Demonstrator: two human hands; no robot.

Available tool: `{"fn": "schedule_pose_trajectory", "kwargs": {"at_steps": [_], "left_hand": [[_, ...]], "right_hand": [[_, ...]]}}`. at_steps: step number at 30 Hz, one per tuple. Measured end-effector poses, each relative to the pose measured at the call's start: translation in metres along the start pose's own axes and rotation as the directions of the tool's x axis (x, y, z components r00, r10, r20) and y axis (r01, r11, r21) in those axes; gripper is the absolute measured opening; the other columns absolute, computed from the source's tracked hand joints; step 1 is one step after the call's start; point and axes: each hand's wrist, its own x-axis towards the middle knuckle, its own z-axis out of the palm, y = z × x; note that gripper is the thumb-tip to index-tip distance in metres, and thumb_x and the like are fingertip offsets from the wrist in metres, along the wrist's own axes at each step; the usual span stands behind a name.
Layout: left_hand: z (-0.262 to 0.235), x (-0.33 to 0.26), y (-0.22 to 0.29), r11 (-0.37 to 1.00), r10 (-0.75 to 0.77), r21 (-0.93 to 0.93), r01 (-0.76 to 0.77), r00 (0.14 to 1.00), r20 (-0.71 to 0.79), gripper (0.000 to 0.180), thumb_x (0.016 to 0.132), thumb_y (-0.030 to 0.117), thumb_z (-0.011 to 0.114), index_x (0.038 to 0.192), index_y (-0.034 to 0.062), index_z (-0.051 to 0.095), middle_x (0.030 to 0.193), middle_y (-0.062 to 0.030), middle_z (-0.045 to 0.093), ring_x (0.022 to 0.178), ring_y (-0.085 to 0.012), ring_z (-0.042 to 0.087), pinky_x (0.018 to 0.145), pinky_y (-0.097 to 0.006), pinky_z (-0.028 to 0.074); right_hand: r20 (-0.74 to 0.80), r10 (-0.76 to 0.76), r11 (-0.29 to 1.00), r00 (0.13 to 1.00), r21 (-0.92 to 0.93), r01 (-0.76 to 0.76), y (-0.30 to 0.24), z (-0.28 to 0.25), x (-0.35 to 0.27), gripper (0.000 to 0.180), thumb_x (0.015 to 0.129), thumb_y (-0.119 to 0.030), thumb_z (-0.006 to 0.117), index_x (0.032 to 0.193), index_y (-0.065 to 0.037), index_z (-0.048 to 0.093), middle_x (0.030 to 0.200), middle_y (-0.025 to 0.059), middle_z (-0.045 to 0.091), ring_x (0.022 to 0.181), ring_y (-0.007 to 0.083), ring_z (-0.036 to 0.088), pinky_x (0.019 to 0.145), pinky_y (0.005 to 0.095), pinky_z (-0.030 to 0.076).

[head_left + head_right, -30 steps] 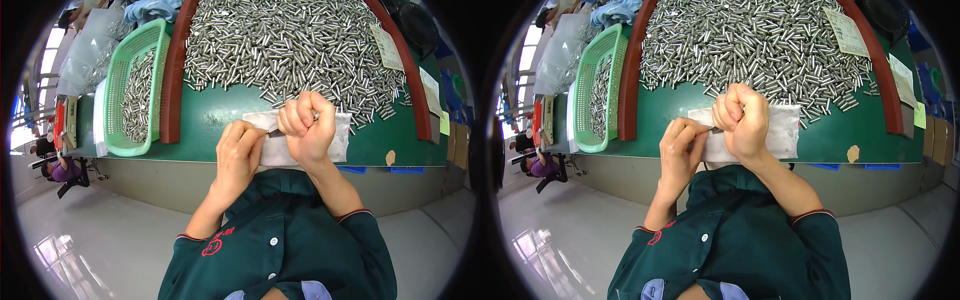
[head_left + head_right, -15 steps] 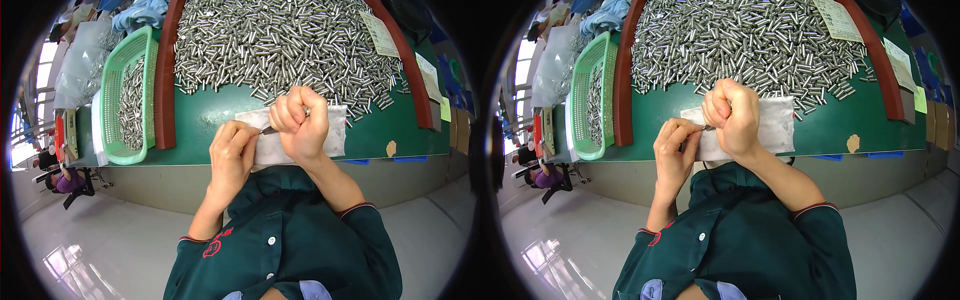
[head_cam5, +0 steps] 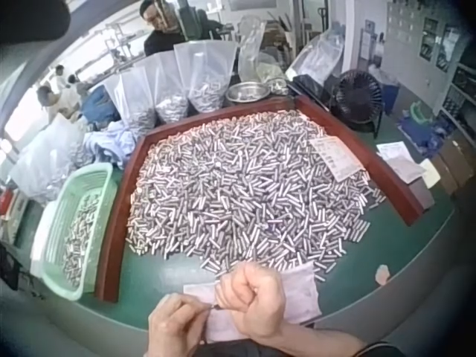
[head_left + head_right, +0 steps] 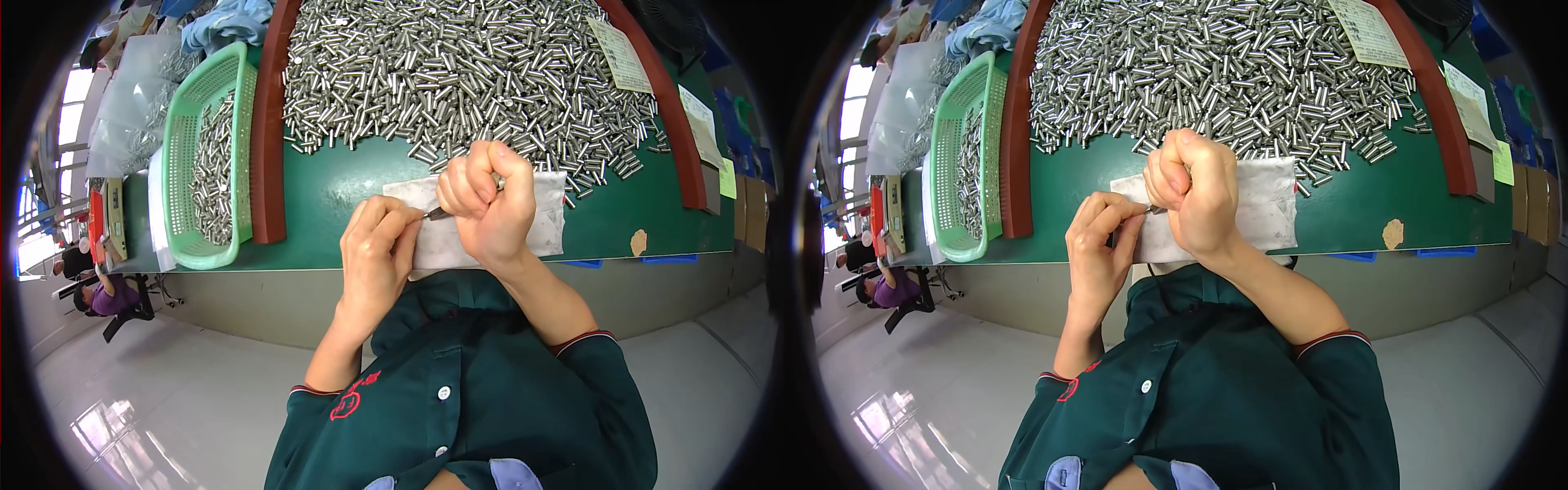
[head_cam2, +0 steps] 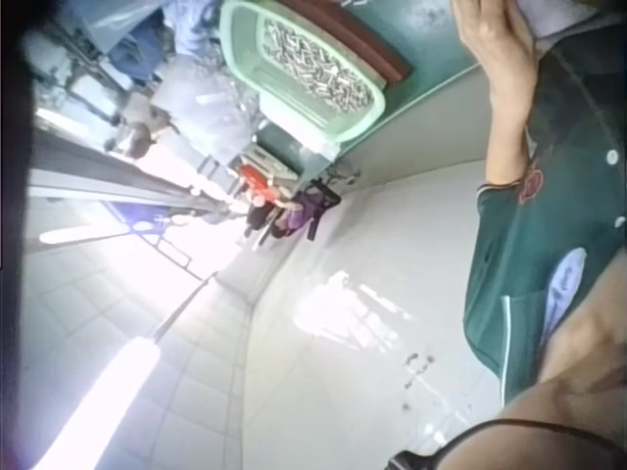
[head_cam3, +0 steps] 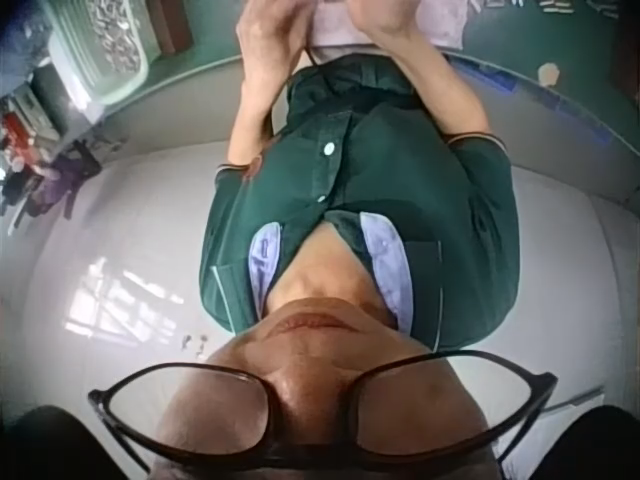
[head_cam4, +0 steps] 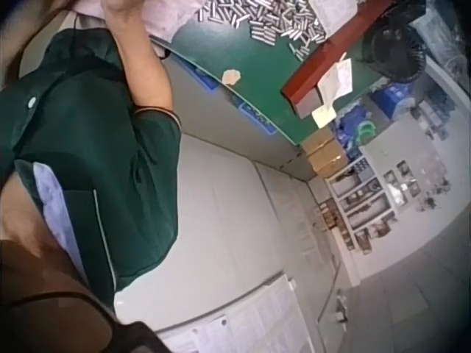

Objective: Inspecting small cylindrical metal components using a handheld tool and sorting them at a factory workbench.

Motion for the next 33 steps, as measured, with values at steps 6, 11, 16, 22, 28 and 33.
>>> {"fn": "schedule_pose_trajectory", "kwargs": {"at_steps": [6, 11, 16, 22, 28, 33], "left_hand": [[0.000, 0.002, -0.001, 1.000, -0.009, -0.024, 0.009, 1.000, 0.006, 0.009, 0.065, -0.005, 0.061, 0.073, -0.0003, 0.057, 0.068, -0.0089, 0.050, 0.062, -0.0257, 0.049, 0.055, -0.033, 0.040], [0.002, 0.001, -0.004, 0.998, -0.015, -0.054, 0.014, 1.000, -0.010, 0.010, 0.065, -0.005, 0.061, 0.072, -0.0002, 0.057, 0.067, -0.0089, 0.049, 0.061, -0.0259, 0.049, 0.054, -0.034, 0.040], [0.002, 0.003, -0.003, 0.998, -0.003, -0.059, 0.002, 1.000, -0.007, 0.010, 0.065, -0.006, 0.059, 0.072, -0.0003, 0.056, 0.066, -0.0091, 0.048, 0.061, -0.0263, 0.049, 0.054, -0.034, 0.040], [-0.003, 0.005, -0.003, 0.999, 0.051, -0.018, -0.051, 0.999, -0.005, 0.008, 0.067, -0.005, 0.057, 0.073, -0.0004, 0.055, 0.069, -0.0109, 0.048, 0.064, -0.0276, 0.049, 0.056, -0.035, 0.040], [-0.007, 0.004, -0.010, 0.768, -0.212, -0.614, 0.181, 0.977, 0.023, 0.006, 0.075, -0.001, 0.057, 0.079, -0.0029, 0.053, 0.078, -0.0062, 0.054, 0.069, -0.0155, 0.052, 0.062, -0.026, 0.043], [-0.019, 0.006, -0.026, 0.291, -0.369, -0.873, 0.390, 0.888, 0.274, 0.012, 0.080, 0.003, 0.055, 0.091, -0.0006, 0.053, 0.083, -0.0059, 0.057, 0.072, -0.0095, 0.051, 0.066, -0.022, 0.042]], "right_hand": [[0.009, -0.004, 0.999, 1.000, -0.051, 0.004, 0.002, 0.001, 0.001, 0.037, 0.085, -0.025, 0.030, 0.051, -0.012, 0.027, 0.040, -0.0027, 0.024, 0.038, 0.0081, 0.016, 0.039, 0.0245, 0.016], [0.035, -0.049, 0.985, 0.998, -0.164, 0.054, 0.005, 0.006, -0.001, 0.037, 0.086, -0.022, 0.029, 0.051, -0.010, 0.027, 0.041, -0.0022, 0.024, 0.039, 0.0075, 0.016, 0.039, 0.0245, 0.016], [0.045, -0.074, 0.976, 0.996, -0.204, 0.082, 0.007, 0.013, -0.003, 0.036, 0.085, -0.017, 0.032, 0.051, -0.008, 0.028, 0.044, -0.0018, 0.026, 0.041, 0.0066, 0.021, 0.040, 0.0235, 0.018], [0.031, -0.046, 0.969, 0.998, -0.241, 0.052, 0.006, 0.013, 0.007, 0.038, 0.087, -0.021, 0.030, 0.051, -0.010, 0.028, 0.041, -0.0013, 0.025, 0.038, 0.0070, 0.016, 0.038, 0.0237, 0.016], [-0.005, -0.032, 0.996, 0.999, -0.088, 0.031, 0.003, 0.008, 0.002, 0.036, 0.085, -0.017, 0.032, 0.051, -0.008, 0.029, 0.043, -0.0004, 0.028, 0.039, 0.0070, 0.021, 0.038, 0.0236, 0.018], [-0.009, -0.025, 0.995, 1.000, -0.095, 0.024, 0.004, 0.008, 0.001, 0.036, 0.085, -0.019, 0.032, 0.050, -0.009, 0.029, 0.041, -0.0003, 0.027, 0.038, 0.0070, 0.020, 0.037, 0.0237, 0.016]]}}
